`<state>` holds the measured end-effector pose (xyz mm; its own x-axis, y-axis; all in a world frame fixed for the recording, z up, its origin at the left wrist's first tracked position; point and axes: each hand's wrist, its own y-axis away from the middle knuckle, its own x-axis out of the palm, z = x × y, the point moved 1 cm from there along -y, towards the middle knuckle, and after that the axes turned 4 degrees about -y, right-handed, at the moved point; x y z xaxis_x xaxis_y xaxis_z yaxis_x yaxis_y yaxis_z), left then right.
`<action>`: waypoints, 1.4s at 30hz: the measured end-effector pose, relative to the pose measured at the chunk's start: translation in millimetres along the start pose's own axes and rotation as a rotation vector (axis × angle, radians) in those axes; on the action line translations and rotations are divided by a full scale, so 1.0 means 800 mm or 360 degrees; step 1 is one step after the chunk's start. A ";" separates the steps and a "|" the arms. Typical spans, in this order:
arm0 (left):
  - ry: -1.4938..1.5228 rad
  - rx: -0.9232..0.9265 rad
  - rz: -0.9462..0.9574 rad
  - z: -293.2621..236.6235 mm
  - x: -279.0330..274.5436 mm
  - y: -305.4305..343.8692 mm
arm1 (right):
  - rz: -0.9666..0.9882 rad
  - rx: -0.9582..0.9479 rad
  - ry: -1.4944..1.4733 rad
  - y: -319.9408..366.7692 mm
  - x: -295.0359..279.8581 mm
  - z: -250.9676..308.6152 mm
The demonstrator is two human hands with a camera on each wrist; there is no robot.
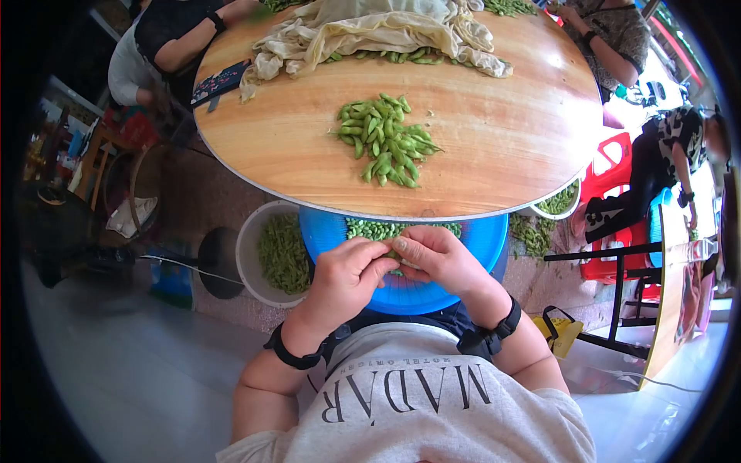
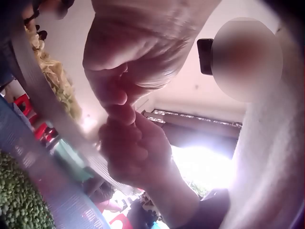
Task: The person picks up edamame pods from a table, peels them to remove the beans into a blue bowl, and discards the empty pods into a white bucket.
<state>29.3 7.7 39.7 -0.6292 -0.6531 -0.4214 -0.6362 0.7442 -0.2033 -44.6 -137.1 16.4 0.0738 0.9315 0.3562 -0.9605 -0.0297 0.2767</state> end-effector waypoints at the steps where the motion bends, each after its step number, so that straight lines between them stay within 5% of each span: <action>1: -0.0002 0.0032 -0.0028 0.003 0.003 0.002 | -0.0040 -0.0025 0.0014 0.001 0.002 -0.001; 10: 0.0056 -0.0130 -0.0113 0.011 0.013 0.014 | -0.0089 0.0001 0.0113 0.011 0.005 0.005; 19: -0.0033 0.0162 -0.0228 0.026 0.026 0.009 | -0.0220 -0.0006 0.0134 0.011 0.003 0.001; 23: 0.0576 -0.0437 -0.0075 0.036 0.036 0.014 | -0.0220 -0.0091 0.0199 0.013 -0.002 -0.008; 26: 0.1614 -0.0965 0.0078 0.061 0.037 0.019 | -0.0198 -0.0282 0.0510 0.016 0.001 -0.015; 32: 0.0874 -0.0826 0.0051 0.044 0.041 0.029 | -0.0240 -0.0292 0.0846 0.018 -0.009 -0.020; 36: 0.0875 -0.0777 -0.0058 0.025 0.039 0.032 | -0.0150 -0.0201 0.0687 0.018 -0.014 -0.023; 42: -0.0123 -0.0118 -0.0191 0.022 0.041 0.035 | -0.0121 -0.0089 0.0522 0.010 -0.014 -0.040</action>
<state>-1.3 9.6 4.4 -0.5124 -0.7217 -0.4653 -0.7378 0.6473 -0.1916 -62.0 -135.7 -14.1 0.0642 0.9975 0.0280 -0.9694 0.0557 0.2389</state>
